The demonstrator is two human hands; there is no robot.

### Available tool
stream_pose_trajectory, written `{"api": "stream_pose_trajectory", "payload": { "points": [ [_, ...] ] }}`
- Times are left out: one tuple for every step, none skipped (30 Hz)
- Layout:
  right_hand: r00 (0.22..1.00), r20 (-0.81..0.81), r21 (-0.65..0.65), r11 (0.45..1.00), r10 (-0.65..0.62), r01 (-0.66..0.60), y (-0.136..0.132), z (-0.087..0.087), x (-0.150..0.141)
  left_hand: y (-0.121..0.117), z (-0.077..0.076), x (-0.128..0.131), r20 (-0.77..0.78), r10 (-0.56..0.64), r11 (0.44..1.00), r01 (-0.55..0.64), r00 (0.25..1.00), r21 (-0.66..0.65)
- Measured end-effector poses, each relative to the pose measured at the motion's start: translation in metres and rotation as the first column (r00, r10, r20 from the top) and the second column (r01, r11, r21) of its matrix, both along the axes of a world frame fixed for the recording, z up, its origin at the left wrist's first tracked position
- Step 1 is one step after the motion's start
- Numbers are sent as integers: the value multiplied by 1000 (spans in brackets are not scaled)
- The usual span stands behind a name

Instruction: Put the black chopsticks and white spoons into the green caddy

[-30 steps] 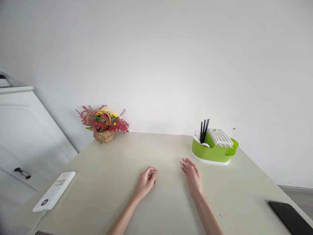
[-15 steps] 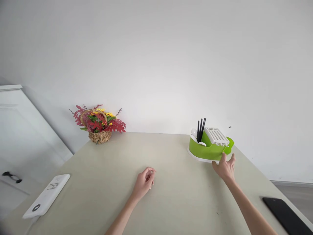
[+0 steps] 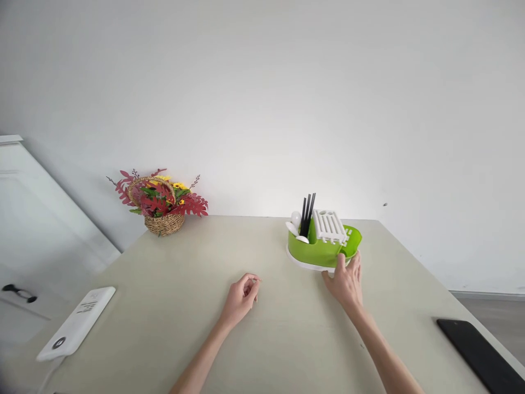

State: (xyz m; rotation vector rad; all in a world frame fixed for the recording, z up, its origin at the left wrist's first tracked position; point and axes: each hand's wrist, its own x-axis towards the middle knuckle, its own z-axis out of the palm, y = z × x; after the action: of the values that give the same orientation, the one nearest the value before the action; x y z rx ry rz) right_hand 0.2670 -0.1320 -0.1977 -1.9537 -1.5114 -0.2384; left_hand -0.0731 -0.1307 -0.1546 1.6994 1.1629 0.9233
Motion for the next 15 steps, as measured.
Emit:
{"api": "stream_pose_trajectory", "payload": {
  "points": [
    [999, -5, -3, 999, 35, -35, -1, 1, -13, 0, -1, 0, 10, 0, 1000, 0, 1000, -3],
    [998, -12, -7, 998, 60, -60, -3, 3, -26, 0, -1, 0, 24, 3, 1000, -3, 1000, -7],
    [997, -24, -13, 997, 79, -79, -4, 4, -40, -1, -1, 0, 42, 9, 1000, -8, 999, -12],
    [994, -40, -23, 995, 97, -98, -6, 5, -54, -1, -2, 0, 65, 20, 1000, -19, 998, -15],
    [992, -64, -34, 993, 110, -112, -8, 7, -68, -1, -2, -1, 89, 41, 999, -40, 995, -11],
    [988, -92, -46, 991, 120, -125, -10, 8, -81, -1, -2, -1, 114, 76, 997, -76, 991, -1],
    [984, -114, -59, 988, 137, -145, -13, 10, -94, -1, -1, -2, 140, 126, 992, -129, 982, 13],
    [980, -131, -68, 984, 153, -163, -15, 11, -107, -1, -1, -3, 166, 187, 980, -195, 968, 29],
    [974, -143, -75, 979, 176, -188, -18, 13, -118, -1, 0, -3, 191, 253, 963, -266, 948, 44],
    [968, -152, -79, 974, 199, -213, -21, 15, -129, -1, 1, -4, 215, 313, 942, -332, 925, 56],
    [962, -163, -84, 968, 221, -236, -24, 16, -139, -1, 1, -5, 239, 362, 920, -386, 901, 62],
    [955, -176, -90, 962, 240, -258, -27, 18, -148, -1, 2, -5, 261, 396, 903, -425, 880, 63],
    [947, -191, -98, 955, 257, -279, -30, 19, -155, -1, 3, -5, 280, 424, 888, -456, 861, 57],
    [940, -206, -107, 948, 273, -298, -34, 20, -162, -1, 3, -6, 296, 450, 875, -482, 843, 44],
    [933, -220, -116, 942, 286, -316, -37, 21, -168, -2, 4, -6, 306, 475, 862, -506, 825, 27]
  ]
}}
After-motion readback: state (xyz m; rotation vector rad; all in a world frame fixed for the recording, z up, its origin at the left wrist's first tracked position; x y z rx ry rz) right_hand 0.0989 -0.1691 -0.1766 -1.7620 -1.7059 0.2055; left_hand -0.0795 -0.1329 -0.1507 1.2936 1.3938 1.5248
